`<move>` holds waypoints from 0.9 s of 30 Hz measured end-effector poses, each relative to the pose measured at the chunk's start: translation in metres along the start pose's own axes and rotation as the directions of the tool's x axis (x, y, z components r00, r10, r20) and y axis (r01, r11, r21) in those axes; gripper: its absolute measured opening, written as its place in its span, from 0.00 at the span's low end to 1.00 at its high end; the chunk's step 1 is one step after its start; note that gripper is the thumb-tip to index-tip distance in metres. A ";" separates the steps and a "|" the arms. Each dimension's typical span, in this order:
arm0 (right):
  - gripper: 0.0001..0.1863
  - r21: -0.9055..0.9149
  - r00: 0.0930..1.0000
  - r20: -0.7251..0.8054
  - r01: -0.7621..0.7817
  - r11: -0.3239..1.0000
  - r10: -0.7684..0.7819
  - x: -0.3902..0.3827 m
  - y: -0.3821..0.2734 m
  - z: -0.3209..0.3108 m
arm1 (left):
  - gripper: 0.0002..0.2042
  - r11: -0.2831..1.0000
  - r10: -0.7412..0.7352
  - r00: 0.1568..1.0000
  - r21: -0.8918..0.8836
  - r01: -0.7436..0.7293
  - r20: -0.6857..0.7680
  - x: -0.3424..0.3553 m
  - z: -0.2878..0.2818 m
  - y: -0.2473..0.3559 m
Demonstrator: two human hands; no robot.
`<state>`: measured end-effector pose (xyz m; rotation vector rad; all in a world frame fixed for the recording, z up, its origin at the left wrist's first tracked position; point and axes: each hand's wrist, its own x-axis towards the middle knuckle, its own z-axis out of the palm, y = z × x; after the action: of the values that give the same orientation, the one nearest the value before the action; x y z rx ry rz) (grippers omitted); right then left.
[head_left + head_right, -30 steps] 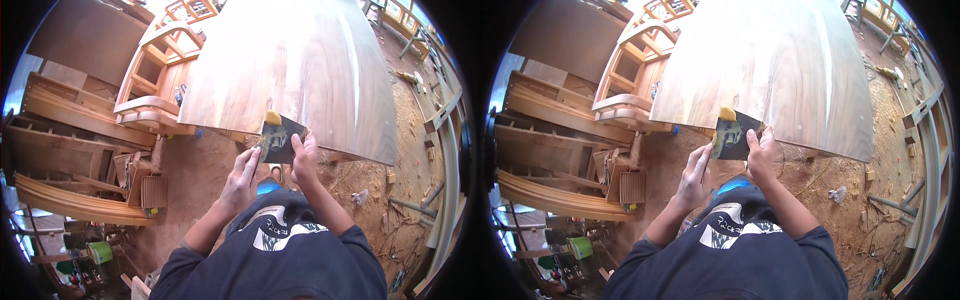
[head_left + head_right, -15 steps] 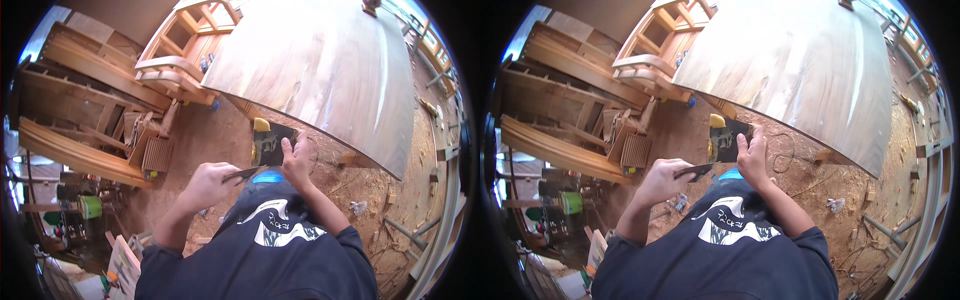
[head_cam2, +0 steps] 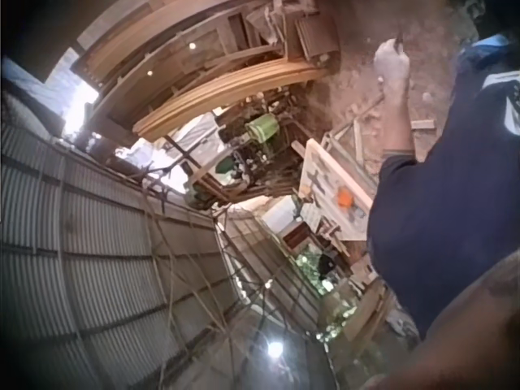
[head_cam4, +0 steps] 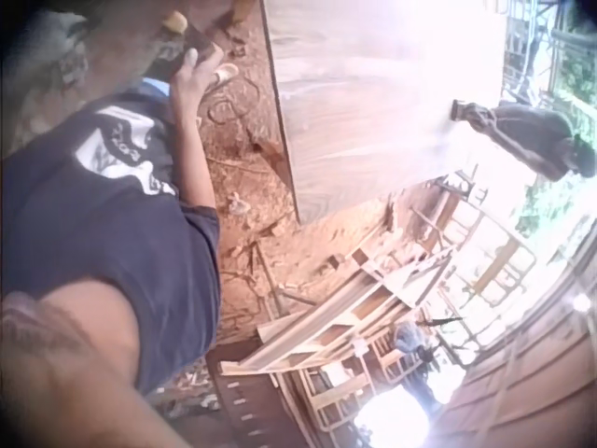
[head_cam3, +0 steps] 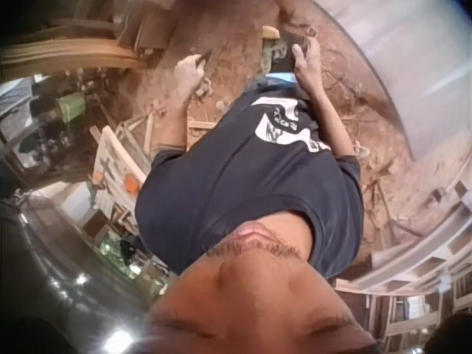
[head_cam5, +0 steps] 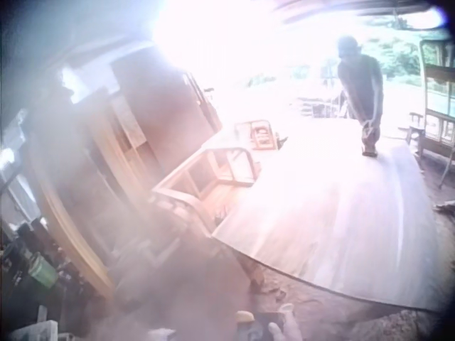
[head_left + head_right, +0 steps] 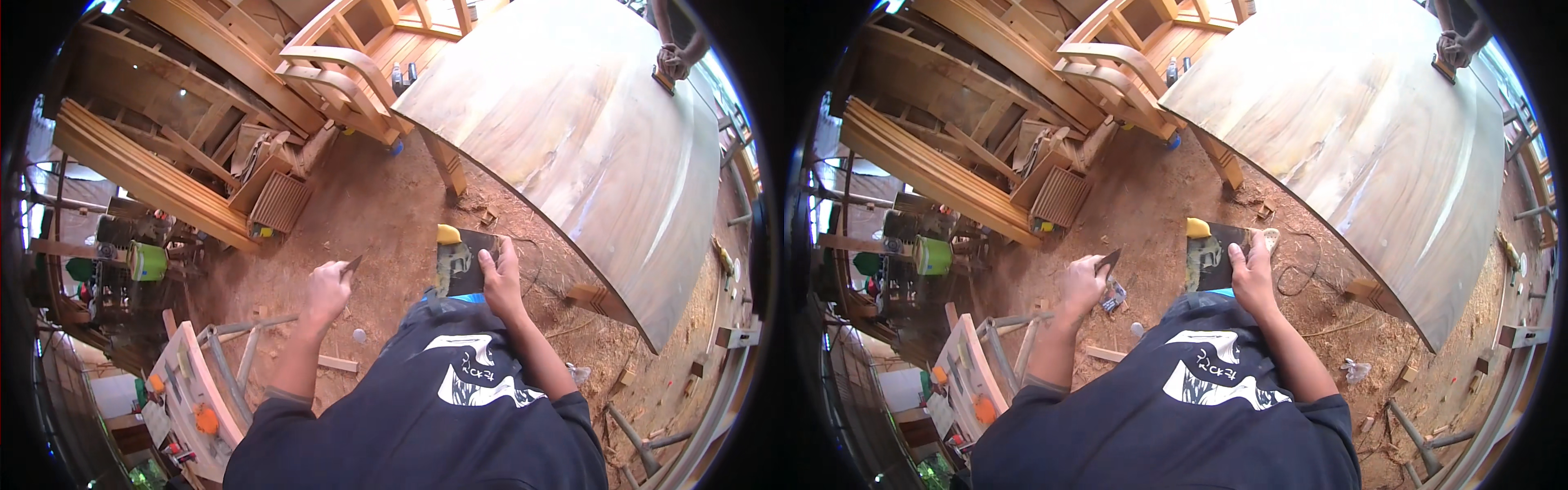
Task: The person sands the surface of a wooden table using sandpaper and applies a yellow substance from a can onto the wood with a scraper.
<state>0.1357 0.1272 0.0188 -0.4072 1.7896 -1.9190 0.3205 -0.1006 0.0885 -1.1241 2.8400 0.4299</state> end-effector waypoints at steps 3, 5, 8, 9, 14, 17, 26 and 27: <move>0.15 0.046 0.999 0.024 -0.022 0.999 0.021 -0.001 -0.005 -0.003 | 0.10 0.937 0.305 0.926 -0.107 -0.334 -0.222 0.001 -0.007 0.018; 0.16 0.086 1.000 0.007 -0.018 0.996 0.017 -0.002 -0.001 -0.008 | 0.12 0.833 0.482 0.793 -0.085 -0.546 -0.371 0.004 -0.018 0.034; 0.16 0.247 1.000 0.003 -0.022 0.969 0.022 -0.006 -0.022 -0.008 | 0.16 0.661 0.697 0.595 0.034 -0.750 -0.400 0.010 -0.031 0.049; 0.16 0.247 1.000 -0.016 -0.017 0.969 0.022 -0.007 -0.023 -0.011 | 0.16 0.647 0.707 0.586 0.030 -0.762 -0.396 0.012 -0.033 0.054; 0.16 0.455 0.996 -0.038 -0.053 0.889 0.079 -0.009 -0.019 -0.020 | 0.09 0.650 0.574 0.732 -0.339 -0.680 -0.367 0.018 -0.034 0.067; 0.15 0.453 0.985 -0.151 -0.006 0.892 0.084 -0.008 -0.004 -0.023 | 0.05 0.624 0.240 0.947 -0.714 -0.318 -0.213 0.022 -0.043 0.064; 0.15 0.545 0.988 -0.138 0.016 0.838 0.071 -0.009 -0.012 -0.035 | 0.06 0.763 0.136 0.861 -0.503 -0.406 -0.490 0.039 -0.118 0.047; 0.15 0.545 0.987 -0.138 0.012 0.838 0.076 -0.010 -0.017 -0.034 | 0.06 0.764 0.134 0.864 -0.504 -0.402 -0.486 0.039 -0.118 0.050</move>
<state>0.1243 0.1616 0.0332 -0.0236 1.2274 -2.3713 0.2640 -0.1241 0.2078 -0.9362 3.3911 1.3383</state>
